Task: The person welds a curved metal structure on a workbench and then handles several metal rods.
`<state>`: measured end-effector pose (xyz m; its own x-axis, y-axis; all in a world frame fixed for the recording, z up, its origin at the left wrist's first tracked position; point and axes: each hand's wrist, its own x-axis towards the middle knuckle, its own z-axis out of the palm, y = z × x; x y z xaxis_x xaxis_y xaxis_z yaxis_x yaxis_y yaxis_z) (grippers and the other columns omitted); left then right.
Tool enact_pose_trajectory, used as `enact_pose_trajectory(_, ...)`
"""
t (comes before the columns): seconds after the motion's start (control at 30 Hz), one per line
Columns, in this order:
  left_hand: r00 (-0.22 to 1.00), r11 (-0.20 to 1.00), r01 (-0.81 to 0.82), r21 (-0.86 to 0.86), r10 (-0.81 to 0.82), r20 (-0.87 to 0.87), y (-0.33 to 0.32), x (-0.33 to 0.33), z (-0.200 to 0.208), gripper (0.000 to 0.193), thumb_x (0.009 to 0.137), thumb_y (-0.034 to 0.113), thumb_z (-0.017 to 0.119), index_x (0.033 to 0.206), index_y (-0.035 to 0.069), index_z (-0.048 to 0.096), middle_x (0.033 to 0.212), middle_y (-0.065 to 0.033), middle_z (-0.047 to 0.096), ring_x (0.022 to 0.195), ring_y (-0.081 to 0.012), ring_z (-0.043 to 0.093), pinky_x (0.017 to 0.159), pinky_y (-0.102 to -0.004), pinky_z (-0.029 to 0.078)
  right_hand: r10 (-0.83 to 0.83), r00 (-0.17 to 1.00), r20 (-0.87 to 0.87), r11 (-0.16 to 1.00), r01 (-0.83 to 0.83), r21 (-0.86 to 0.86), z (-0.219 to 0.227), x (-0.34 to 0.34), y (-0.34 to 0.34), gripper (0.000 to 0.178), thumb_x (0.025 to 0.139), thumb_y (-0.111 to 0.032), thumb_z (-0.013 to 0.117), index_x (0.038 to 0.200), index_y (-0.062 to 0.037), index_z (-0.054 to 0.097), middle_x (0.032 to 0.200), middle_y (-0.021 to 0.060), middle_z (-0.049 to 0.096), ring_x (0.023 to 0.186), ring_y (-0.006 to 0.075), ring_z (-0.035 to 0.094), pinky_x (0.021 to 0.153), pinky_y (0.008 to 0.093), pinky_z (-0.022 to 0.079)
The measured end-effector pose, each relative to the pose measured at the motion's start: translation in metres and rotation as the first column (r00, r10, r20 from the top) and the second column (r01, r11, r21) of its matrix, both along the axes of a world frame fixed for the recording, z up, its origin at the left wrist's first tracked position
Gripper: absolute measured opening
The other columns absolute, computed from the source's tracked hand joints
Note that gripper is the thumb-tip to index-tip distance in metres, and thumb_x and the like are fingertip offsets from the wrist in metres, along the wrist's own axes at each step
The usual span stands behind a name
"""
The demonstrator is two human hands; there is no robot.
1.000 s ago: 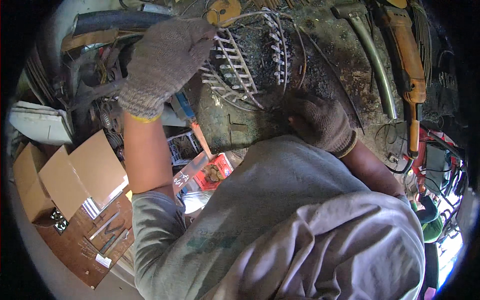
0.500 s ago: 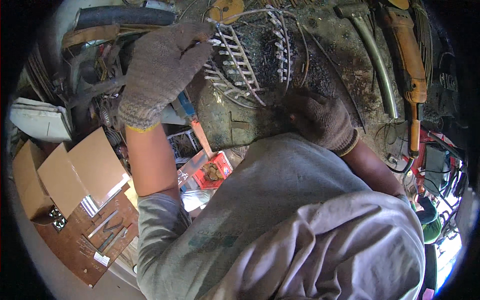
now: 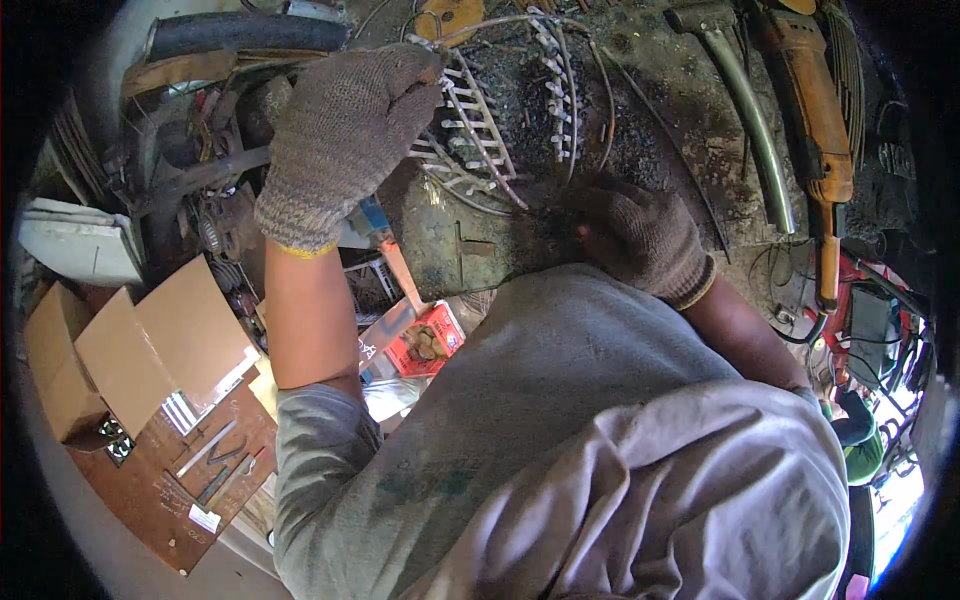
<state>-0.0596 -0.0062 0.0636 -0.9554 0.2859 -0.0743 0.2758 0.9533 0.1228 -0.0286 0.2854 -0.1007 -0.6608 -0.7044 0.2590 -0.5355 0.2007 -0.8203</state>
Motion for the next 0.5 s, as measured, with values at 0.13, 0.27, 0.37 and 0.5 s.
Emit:
enact_pose_trajectory(0.13, 0.996, 0.988, 0.088, -0.123, -0.09, -0.011, -0.009, -0.001, -0.001, 0.026, 0.089, 0.017, 0.07, 0.112, 0.005, 0.073, 0.106, -0.0179, 0.074, 0.099, -0.0355, 0.071, 0.087, -0.0402, 0.056, 0.015, 0.997, 0.071, 0.999, -0.017, 0.03, 0.001, 0.003, 0.001, 0.036, 0.087, -0.016, 0.075, 0.123, -0.0106, 0.069, 0.119, 0.0191, 0.071, 0.098, 0.0389, 0.073, 0.079, 0.0441, 0.061)
enact_pose_trajectory(0.27, 0.999, 0.995, 0.028, -0.092, -0.025, 0.028, -0.008, 0.002, 0.013, 0.025, 0.089, 0.017, 0.07, 0.111, 0.006, 0.074, 0.104, -0.0183, 0.074, 0.098, -0.0355, 0.071, 0.087, -0.0403, 0.056, -0.006, 0.998, 0.057, 0.998, 0.003, 0.058, 0.001, 0.004, 0.0, 0.037, 0.088, -0.016, 0.075, 0.124, -0.0107, 0.069, 0.119, 0.0179, 0.071, 0.099, 0.0374, 0.073, 0.079, 0.0445, 0.061)
enact_pose_trajectory(0.37, 0.997, 0.998, 0.055, -0.015, -0.056, -0.05, -0.004, -0.001, 0.01, 0.023, 0.089, 0.017, 0.071, 0.108, 0.005, 0.074, 0.103, -0.0185, 0.074, 0.098, -0.0363, 0.071, 0.087, -0.0412, 0.056, 0.041, 0.998, 0.049, 0.996, -0.044, 0.081, -0.004, 0.002, 0.001, 0.037, 0.088, -0.017, 0.075, 0.124, -0.0112, 0.069, 0.12, 0.0169, 0.071, 0.098, 0.0365, 0.073, 0.079, 0.0446, 0.061)
enact_pose_trajectory(0.5, 1.0, 1.0, 0.0, -0.03, 0.001, 0.012, 0.0, -0.002, 0.002, 0.022, 0.088, 0.016, 0.072, 0.106, 0.004, 0.073, 0.102, -0.0186, 0.073, 0.096, -0.0368, 0.071, 0.086, -0.042, 0.055, -0.005, 1.0, 0.024, 0.999, 0.004, 0.044, 0.001, 0.004, -0.001, 0.037, 0.087, -0.019, 0.075, 0.123, -0.0108, 0.07, 0.114, 0.0166, 0.071, 0.092, 0.037, 0.073, 0.075, 0.0449, 0.06)
